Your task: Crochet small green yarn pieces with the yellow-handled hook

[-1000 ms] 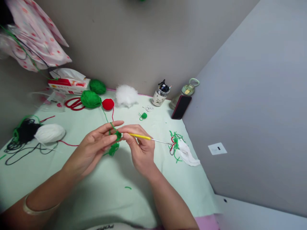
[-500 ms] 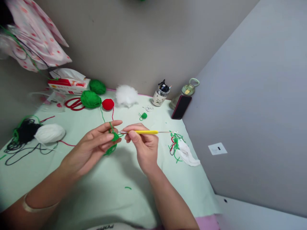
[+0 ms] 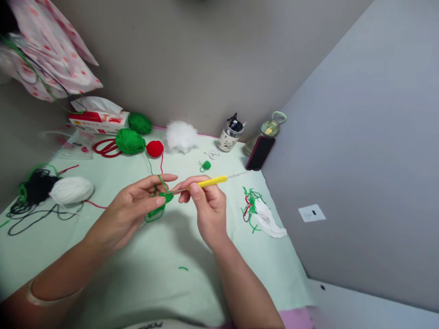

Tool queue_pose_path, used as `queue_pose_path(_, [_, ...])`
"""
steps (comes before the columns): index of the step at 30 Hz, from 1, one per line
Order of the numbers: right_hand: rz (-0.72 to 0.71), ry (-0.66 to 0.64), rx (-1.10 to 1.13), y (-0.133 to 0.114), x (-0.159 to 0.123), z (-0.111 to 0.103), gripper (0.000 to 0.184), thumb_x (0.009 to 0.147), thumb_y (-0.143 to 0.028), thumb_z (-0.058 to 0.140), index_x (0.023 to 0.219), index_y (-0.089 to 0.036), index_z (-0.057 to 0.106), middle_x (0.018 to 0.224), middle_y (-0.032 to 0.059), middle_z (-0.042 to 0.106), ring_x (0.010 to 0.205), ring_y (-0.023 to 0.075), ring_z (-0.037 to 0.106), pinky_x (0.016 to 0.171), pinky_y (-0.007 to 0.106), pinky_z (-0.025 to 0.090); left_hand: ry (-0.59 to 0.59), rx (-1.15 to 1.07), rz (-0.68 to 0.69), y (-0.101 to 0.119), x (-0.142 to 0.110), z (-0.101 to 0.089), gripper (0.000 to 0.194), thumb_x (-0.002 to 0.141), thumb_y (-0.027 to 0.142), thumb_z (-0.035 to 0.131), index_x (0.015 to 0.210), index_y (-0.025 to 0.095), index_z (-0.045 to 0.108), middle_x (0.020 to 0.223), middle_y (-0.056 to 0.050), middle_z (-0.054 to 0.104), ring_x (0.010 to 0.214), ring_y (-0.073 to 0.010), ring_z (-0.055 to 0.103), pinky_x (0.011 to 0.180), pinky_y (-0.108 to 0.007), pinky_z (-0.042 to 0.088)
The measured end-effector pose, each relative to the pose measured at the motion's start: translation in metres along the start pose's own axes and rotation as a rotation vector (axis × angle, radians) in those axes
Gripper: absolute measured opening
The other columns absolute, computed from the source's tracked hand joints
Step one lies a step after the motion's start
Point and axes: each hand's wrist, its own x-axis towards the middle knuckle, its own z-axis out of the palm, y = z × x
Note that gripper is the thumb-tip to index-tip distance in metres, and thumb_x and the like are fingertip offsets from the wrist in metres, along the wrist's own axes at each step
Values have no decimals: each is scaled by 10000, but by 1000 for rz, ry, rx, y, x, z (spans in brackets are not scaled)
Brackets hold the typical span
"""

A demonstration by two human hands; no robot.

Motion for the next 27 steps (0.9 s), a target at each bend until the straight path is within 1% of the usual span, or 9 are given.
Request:
queue_pose_path(3, [-174,-52,-231,-4,-5,-1,191,1055,-245,533,993,-228,712,944,40,764,748,145,687,688,306,576,38,124,55,-2,-1,0,324,866,293,799,1187,332,801,910,-6,612,884,-176,521,821,-284,421])
queue_pose_path(7, [-576,-133,-655,-2,-9,0,179,1037,-144,513,1104,-215,663,948,67,766,853,187,721,711,335,583,164,256,140,-5,-3,5,340,856,230,802,1184,322,796,889,16,611,809,-148,498,831,-275,419])
queue_pose_path(11, [-800,-84,-1010,5,-13,3,256,993,-90,573,1155,-254,683,1027,60,769,851,177,726,697,314,605,102,6,66,-8,-3,8,485,840,270,835,1312,319,733,883,25,622,760,-114,504,763,-235,442])
queue_pose_path(14, [-732,-42,-893,3,-12,4,286,990,-101,596,1179,-284,709,1054,57,763,885,185,730,722,324,628,-34,-251,-145,-6,0,5,465,839,324,844,1287,237,754,652,72,493,566,-69,352,695,-209,451])
queue_pose_path(16, [-567,14,-620,0,-10,3,238,1011,-136,576,1132,-269,732,995,54,764,847,187,725,704,338,625,-64,-337,-214,-3,2,2,400,846,273,833,1236,199,782,550,116,343,514,-59,216,754,-218,484])
queue_pose_path(18, [-384,34,-335,-3,-6,2,206,1031,-183,558,1052,-250,752,929,46,757,742,168,696,638,327,601,-49,-353,-199,0,4,1,382,856,222,816,1236,211,784,546,124,341,507,-54,188,846,-246,502])
queue_pose_path(22, [-230,-34,-153,-2,0,3,178,1026,-272,603,988,-238,773,938,60,767,807,183,706,628,317,584,-53,-252,-116,0,2,3,401,827,230,842,1223,259,789,791,44,631,593,-52,401,826,-212,481])
queue_pose_path(24, [-243,-47,-212,0,-1,4,172,1027,-260,603,1020,-248,775,959,58,780,868,191,721,685,328,602,-30,-201,-80,-2,0,6,389,826,258,852,1211,270,796,905,10,681,749,-82,528,808,-192,464])
queue_pose_path(27, [-333,-41,-373,4,-7,6,204,1029,-194,585,1101,-272,759,995,48,778,861,181,730,737,343,622,38,-178,-34,-5,-1,10,400,816,276,872,1210,283,798,917,6,688,843,-99,575,783,-174,451])
